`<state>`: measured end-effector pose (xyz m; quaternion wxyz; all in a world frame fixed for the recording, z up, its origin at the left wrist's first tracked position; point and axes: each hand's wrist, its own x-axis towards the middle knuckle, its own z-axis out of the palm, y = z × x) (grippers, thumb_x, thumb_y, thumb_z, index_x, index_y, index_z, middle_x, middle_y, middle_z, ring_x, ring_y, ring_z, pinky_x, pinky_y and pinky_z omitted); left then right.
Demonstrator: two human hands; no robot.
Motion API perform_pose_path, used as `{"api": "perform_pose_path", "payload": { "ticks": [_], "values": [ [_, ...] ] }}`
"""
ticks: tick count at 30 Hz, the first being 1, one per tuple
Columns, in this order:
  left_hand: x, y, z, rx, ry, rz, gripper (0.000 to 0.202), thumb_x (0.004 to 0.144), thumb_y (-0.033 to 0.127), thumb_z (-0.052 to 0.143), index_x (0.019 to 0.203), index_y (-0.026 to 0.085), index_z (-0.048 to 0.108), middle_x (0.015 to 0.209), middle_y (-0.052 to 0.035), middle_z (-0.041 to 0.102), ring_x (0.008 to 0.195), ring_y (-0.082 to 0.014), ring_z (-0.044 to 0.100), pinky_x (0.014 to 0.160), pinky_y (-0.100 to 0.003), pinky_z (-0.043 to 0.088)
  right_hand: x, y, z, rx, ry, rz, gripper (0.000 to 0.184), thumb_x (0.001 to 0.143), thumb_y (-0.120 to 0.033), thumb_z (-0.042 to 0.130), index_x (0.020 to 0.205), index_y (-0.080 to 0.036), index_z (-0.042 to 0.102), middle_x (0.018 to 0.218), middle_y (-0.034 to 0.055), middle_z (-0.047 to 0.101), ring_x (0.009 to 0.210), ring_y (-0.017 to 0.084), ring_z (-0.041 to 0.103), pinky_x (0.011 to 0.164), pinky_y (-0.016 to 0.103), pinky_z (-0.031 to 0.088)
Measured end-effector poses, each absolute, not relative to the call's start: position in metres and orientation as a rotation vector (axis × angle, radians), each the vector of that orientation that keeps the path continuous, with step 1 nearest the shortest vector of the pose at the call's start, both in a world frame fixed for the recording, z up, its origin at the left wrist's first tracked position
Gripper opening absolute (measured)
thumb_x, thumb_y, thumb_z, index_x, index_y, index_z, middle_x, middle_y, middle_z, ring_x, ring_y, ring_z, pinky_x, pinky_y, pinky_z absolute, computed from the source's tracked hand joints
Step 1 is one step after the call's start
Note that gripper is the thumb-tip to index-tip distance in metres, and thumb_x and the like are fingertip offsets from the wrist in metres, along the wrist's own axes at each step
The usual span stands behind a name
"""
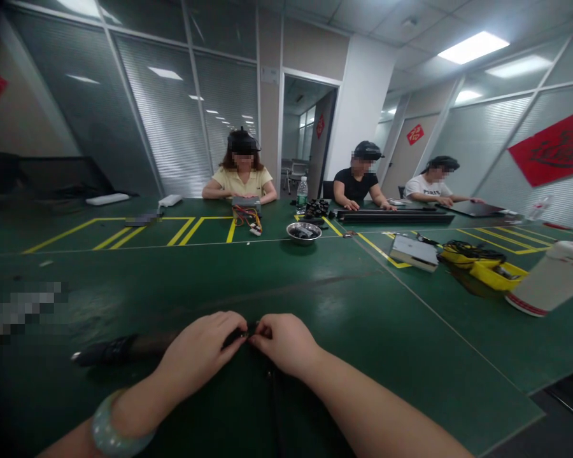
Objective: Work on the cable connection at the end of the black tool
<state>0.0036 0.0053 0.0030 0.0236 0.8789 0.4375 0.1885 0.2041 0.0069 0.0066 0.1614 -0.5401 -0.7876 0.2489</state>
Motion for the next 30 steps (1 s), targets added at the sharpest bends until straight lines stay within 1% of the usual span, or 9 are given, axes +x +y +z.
{"api": "perform_pose_path", "payload": {
  "ticks": [10,17,21,24,30],
  "values": [
    [0.004,0.0044,0.0033,2.689,1.363,0.589,0.009,0.087,0.02,0.055,0.095,0.024,0.058,0.091,0.0005,0.061,0.085,-0.0191,0.058,0.076,-0.033,0.042,0.2052,0.0036,0.0078,-1.513,-2.285,0.662,0.02,0.085,-0.04,0.062,0.09,-0.022,0.068,0.078,-0.0006,0.069,0.067,0.012,0.059,0.055,0.022,0.034],
    [0.003,0.0047,0.0035,2.684,1.348,0.595,0.009,0.088,0.021,0.055,0.096,0.024,0.059,0.094,0.0002,0.062,0.087,-0.019,0.058,0.078,-0.033,0.043,0.203,0.003,0.0099,-1.534,-2.314,0.58,0.019,0.087,-0.04,0.06,0.086,-0.023,0.069,0.08,-0.0004,0.069,0.07,0.013,0.06,0.058,0.022,0.035],
    [0.0016,0.0063,0.0023,2.702,1.291,0.596,0.012,0.088,0.021,0.057,0.099,0.025,0.06,0.097,0.0011,0.062,0.089,-0.0188,0.057,0.079,-0.033,0.043,0.2023,0.0038,0.0086,-1.525,-2.317,0.537,0.018,0.085,-0.039,0.062,0.082,-0.023,0.069,0.079,-0.0014,0.069,0.071,0.013,0.06,0.059,0.021,0.035],
    [0.0009,0.0071,0.0019,2.713,1.248,0.598,0.014,0.088,0.019,0.058,0.099,0.027,0.06,0.099,0.0024,0.062,0.092,-0.0186,0.057,0.081,-0.034,0.043,0.2029,0.0046,0.0056,-1.517,-2.295,0.553,0.018,0.085,-0.04,0.063,0.083,-0.023,0.07,0.079,-0.0016,0.07,0.07,0.013,0.06,0.059,0.021,0.035],
    [0.0013,0.0073,0.0022,2.723,1.235,0.598,0.011,0.089,0.018,0.057,0.096,0.026,0.062,0.098,0.002,0.063,0.091,-0.0187,0.057,0.079,-0.034,0.043,0.2043,0.0053,0.0012,-1.524,-2.262,0.588,0.017,0.083,-0.041,0.064,0.084,-0.024,0.07,0.079,-0.0024,0.07,0.069,0.013,0.06,0.057,0.022,0.035]
  ]
}}
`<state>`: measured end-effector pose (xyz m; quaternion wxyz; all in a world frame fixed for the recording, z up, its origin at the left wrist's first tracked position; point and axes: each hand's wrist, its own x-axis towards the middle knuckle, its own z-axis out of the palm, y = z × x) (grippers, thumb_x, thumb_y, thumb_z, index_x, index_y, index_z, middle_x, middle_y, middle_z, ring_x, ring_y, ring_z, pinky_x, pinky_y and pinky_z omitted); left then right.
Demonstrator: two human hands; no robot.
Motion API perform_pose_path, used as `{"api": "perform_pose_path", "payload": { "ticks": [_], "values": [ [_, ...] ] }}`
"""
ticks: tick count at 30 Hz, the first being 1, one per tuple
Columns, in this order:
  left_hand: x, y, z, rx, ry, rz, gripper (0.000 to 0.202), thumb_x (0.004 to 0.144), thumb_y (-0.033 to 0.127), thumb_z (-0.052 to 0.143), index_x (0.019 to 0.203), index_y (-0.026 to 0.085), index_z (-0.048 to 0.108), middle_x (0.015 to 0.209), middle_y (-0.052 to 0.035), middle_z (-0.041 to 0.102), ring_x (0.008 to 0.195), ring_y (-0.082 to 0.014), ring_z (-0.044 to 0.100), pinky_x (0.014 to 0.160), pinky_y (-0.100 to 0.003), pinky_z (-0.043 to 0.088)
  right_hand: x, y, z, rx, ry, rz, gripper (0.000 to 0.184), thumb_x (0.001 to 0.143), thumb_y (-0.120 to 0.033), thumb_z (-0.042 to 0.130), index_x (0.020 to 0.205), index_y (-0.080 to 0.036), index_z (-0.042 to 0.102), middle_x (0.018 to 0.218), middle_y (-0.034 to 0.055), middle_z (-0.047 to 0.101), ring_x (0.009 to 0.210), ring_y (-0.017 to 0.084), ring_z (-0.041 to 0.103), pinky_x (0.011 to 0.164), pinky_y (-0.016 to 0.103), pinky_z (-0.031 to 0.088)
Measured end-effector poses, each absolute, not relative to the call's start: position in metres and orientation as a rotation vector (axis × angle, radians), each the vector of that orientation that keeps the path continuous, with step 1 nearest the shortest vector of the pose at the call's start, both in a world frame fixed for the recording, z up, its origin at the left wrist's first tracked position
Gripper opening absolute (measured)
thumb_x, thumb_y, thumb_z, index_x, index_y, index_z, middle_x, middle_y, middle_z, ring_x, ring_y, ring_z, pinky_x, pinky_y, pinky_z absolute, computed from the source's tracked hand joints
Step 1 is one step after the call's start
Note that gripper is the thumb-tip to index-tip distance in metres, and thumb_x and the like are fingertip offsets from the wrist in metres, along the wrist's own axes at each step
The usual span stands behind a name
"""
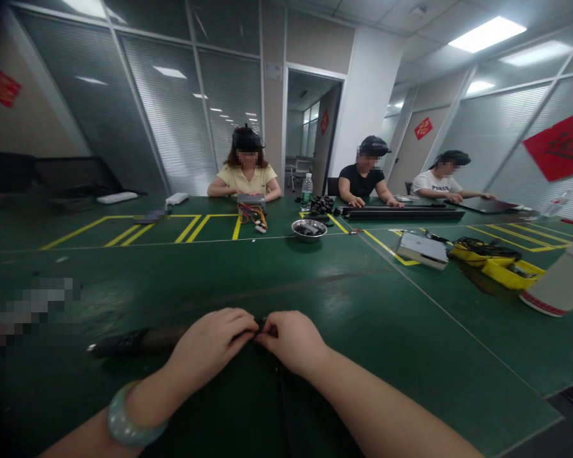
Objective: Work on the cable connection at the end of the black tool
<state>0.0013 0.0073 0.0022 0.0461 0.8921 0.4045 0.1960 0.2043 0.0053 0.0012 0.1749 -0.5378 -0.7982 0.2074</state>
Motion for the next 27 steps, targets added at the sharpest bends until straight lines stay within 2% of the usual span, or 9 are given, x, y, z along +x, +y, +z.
{"api": "perform_pose_path", "payload": {
  "ticks": [8,17,24,27],
  "values": [
    [0.0021,0.0061,0.0023,2.704,1.259,0.62,0.012,0.09,0.02,0.057,0.098,0.026,0.063,0.1,0.0026,0.063,0.092,-0.0178,0.057,0.082,-0.034,0.044,0.2038,0.0029,0.0076,-1.565,-2.283,0.474,0.015,0.081,-0.04,0.065,0.086,-0.025,0.067,0.08,-0.0028,0.069,0.071,0.014,0.059,0.059,0.023,0.035],
    [0.0037,0.0039,0.004,2.729,1.293,0.594,0.012,0.09,0.022,0.057,0.099,0.027,0.063,0.102,0.0013,0.064,0.093,-0.0184,0.058,0.083,-0.035,0.045,0.2036,0.0055,0.0075,-1.487,-2.381,0.413,0.006,0.081,-0.029,0.062,0.081,-0.023,0.064,0.077,-0.0026,0.066,0.069,0.013,0.057,0.06,0.023,0.033],
    [0.0053,0.0032,0.0053,2.744,1.305,0.551,0.012,0.091,0.023,0.056,0.101,0.027,0.061,0.103,0.002,0.064,0.095,-0.0181,0.058,0.084,-0.034,0.045,0.1997,0.0058,0.0038,-1.451,-2.448,0.296,0.009,0.082,-0.031,0.062,0.082,-0.022,0.061,0.076,-0.0015,0.065,0.067,0.014,0.056,0.06,0.025,0.032],
    [0.0059,0.002,0.0062,2.709,1.381,0.557,0.02,0.088,0.024,0.06,0.107,0.028,0.057,0.102,0.0021,0.063,0.094,-0.0184,0.059,0.082,-0.034,0.046,0.2,0.0059,0.0037,-1.47,-2.453,0.286,0.008,0.083,-0.03,0.062,0.082,-0.022,0.06,0.078,-0.0011,0.065,0.068,0.014,0.056,0.06,0.025,0.031]
  ]
}}
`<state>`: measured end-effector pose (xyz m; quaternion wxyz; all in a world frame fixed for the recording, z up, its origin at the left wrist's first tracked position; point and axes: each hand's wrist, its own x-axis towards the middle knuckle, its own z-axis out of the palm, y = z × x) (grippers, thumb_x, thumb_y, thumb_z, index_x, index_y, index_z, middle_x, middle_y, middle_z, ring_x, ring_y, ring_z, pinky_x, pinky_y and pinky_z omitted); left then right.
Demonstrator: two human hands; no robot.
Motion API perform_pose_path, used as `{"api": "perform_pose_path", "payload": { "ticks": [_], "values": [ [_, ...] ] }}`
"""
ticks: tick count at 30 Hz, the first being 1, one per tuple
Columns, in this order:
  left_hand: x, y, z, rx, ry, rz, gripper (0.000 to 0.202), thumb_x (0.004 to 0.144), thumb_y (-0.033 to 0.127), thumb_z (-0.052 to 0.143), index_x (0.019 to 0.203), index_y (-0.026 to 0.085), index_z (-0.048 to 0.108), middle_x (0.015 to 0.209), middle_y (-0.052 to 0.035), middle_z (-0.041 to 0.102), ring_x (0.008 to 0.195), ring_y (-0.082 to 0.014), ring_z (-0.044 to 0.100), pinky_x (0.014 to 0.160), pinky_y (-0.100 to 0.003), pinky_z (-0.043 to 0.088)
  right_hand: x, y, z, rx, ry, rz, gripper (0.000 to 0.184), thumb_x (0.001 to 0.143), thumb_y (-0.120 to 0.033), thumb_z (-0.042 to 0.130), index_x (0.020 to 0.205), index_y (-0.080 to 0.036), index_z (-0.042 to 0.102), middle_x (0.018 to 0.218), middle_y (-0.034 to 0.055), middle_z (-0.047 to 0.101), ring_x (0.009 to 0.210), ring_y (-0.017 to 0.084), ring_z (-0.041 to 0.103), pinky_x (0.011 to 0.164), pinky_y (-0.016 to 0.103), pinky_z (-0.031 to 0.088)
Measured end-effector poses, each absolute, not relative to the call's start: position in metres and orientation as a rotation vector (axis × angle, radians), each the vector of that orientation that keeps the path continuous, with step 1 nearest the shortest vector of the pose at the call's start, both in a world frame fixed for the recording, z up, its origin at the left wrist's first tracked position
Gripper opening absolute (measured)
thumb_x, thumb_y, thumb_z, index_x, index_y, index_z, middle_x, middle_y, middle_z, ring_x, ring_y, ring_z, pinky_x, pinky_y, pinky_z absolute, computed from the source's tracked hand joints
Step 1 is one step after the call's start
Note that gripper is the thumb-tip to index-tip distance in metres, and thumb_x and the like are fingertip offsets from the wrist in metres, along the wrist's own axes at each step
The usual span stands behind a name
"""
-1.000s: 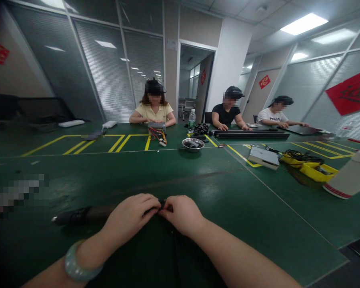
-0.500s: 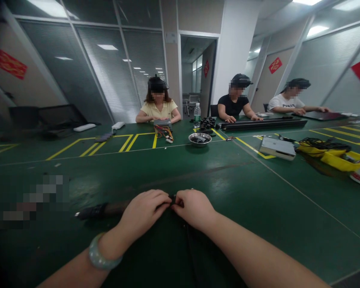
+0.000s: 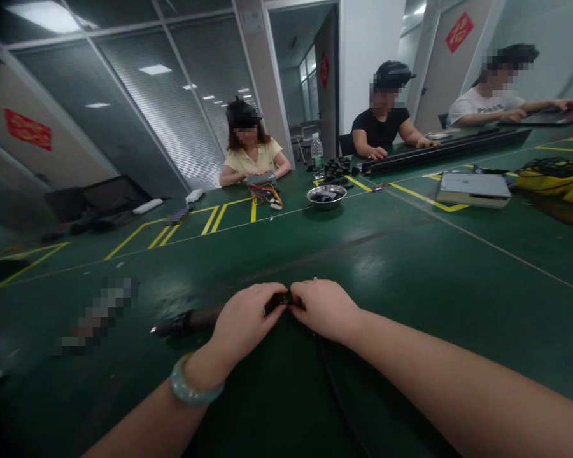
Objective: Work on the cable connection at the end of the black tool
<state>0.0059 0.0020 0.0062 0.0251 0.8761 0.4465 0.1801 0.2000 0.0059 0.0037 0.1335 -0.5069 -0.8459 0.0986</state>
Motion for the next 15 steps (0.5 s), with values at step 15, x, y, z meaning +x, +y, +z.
{"api": "perform_pose_path", "payload": {
  "ticks": [15],
  "values": [
    [0.0049,0.0044,0.0024,2.717,1.393,0.553,0.011,0.087,0.024,0.058,0.097,0.022,0.057,0.107,-0.0017,0.063,0.099,-0.0207,0.059,0.088,-0.037,0.047,0.2043,0.0084,0.0071,-1.535,-2.393,0.486,0.01,0.08,-0.033,0.067,0.081,-0.023,0.063,0.076,-0.0016,0.065,0.068,0.014,0.058,0.061,0.026,0.035]
  ]
}}
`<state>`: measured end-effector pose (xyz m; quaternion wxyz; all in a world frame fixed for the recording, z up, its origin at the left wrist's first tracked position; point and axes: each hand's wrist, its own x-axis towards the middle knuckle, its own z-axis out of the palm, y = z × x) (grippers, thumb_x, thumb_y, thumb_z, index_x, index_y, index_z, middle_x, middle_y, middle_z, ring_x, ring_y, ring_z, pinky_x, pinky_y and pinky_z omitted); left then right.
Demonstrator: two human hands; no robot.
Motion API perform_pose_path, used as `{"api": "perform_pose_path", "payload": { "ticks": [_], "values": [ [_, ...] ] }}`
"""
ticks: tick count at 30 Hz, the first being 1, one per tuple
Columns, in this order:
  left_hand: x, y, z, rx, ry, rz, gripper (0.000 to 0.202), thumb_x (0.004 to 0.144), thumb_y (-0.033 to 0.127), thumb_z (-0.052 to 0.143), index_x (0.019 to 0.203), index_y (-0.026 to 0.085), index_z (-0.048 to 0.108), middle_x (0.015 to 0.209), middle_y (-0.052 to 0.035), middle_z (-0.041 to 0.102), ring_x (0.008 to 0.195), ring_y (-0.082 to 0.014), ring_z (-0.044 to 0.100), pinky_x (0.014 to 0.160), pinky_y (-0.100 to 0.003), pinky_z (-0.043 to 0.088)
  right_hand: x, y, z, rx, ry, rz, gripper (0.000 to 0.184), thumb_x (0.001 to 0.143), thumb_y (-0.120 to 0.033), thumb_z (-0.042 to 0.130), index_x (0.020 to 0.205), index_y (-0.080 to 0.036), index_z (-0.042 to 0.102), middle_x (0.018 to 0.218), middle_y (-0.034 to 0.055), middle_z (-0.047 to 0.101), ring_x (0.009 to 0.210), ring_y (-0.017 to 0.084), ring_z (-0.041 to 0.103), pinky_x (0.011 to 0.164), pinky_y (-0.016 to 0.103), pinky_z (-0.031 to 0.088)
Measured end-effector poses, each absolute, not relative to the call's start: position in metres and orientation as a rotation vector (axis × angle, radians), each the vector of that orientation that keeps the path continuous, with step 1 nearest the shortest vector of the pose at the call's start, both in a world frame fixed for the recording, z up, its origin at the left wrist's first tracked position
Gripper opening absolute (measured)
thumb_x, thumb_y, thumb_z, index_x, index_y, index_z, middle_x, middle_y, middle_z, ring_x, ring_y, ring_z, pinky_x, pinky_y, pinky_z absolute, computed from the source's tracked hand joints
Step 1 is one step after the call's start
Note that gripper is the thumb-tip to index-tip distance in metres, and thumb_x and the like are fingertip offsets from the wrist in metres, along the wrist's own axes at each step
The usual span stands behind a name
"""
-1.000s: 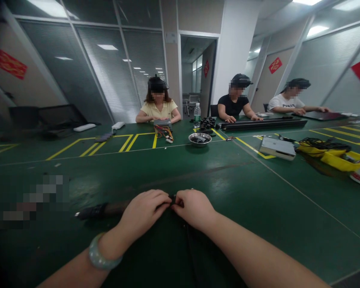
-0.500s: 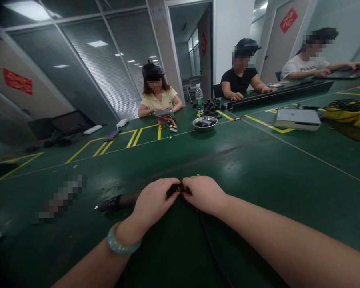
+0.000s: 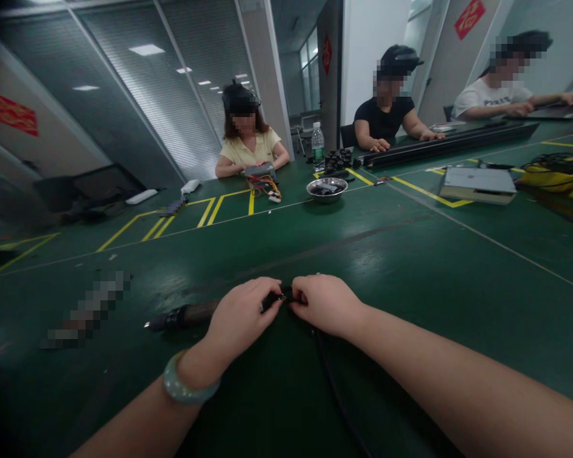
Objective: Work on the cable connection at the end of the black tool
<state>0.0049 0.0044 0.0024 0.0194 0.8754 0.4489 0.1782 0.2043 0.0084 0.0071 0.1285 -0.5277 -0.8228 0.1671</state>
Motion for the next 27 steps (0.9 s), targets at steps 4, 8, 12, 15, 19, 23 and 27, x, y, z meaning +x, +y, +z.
{"api": "perform_pose_path", "payload": {
  "ticks": [4,8,12,15,19,23,27],
  "values": [
    [0.005,0.005,0.002,2.708,1.391,0.552,0.012,0.087,0.022,0.059,0.098,0.024,0.057,0.105,-0.0004,0.063,0.097,-0.0197,0.059,0.087,-0.036,0.046,0.204,0.008,0.008,-1.533,-2.388,0.51,0.008,0.081,-0.031,0.065,0.081,-0.023,0.063,0.076,-0.002,0.065,0.068,0.014,0.058,0.063,0.026,0.036],
    [0.005,0.004,0.003,2.713,1.391,0.529,0.011,0.087,0.022,0.058,0.098,0.023,0.058,0.102,-0.0013,0.063,0.096,-0.0197,0.059,0.084,-0.035,0.046,0.204,0.008,0.008,-1.534,-2.384,0.508,0.007,0.081,-0.03,0.063,0.081,-0.023,0.063,0.075,-0.002,0.066,0.067,0.014,0.057,0.06,0.025,0.035],
    [0.006,0.002,0.007,2.708,1.388,0.535,0.013,0.087,0.02,0.058,0.1,0.023,0.057,0.099,-0.0003,0.063,0.094,-0.0188,0.058,0.084,-0.034,0.045,0.205,0.007,0.008,-1.515,-2.363,0.507,0.007,0.081,-0.03,0.062,0.081,-0.023,0.063,0.076,-0.002,0.066,0.069,0.014,0.058,0.06,0.024,0.035],
    [0.006,0.0,0.01,2.7,1.395,0.539,0.012,0.086,0.022,0.06,0.098,0.023,0.057,0.096,-0.0002,0.062,0.091,-0.0186,0.058,0.081,-0.034,0.045,0.206,0.007,0.011,-1.483,-2.361,0.52,0.008,0.081,-0.031,0.063,0.081,-0.023,0.063,0.076,-0.0023,0.066,0.07,0.014,0.058,0.061,0.024,0.036],
    [0.008,-0.004,0.014,2.696,1.424,0.54,0.01,0.088,0.025,0.06,0.097,0.022,0.057,0.096,-0.0013,0.063,0.089,-0.0187,0.059,0.08,-0.033,0.045,0.207,0.006,0.015,-1.458,-2.372,0.547,0.01,0.081,-0.033,0.063,0.081,-0.022,0.064,0.077,-0.0015,0.067,0.071,0.015,0.059,0.06,0.024,0.036],
    [0.008,-0.008,0.018,2.703,1.438,0.532,0.01,0.089,0.025,0.057,0.098,0.022,0.057,0.098,-0.001,0.062,0.091,-0.0184,0.059,0.08,-0.033,0.046,0.207,0.004,0.018,-1.465,-2.358,0.536,0.013,0.082,-0.035,0.063,0.081,-0.022,0.064,0.077,-0.0007,0.067,0.073,0.015,0.059,0.063,0.024,0.037],
    [0.009,-0.012,0.023,2.714,1.446,0.52,0.01,0.089,0.023,0.056,0.099,0.021,0.057,0.098,-0.0016,0.062,0.092,-0.0182,0.059,0.081,-0.033,0.047,0.207,0.001,0.02,-1.48,-2.342,0.549,0.015,0.083,-0.036,0.062,0.082,-0.021,0.064,0.078,-0.0005,0.067,0.074,0.015,0.06,0.063,0.023,0.038]
  ]
}}
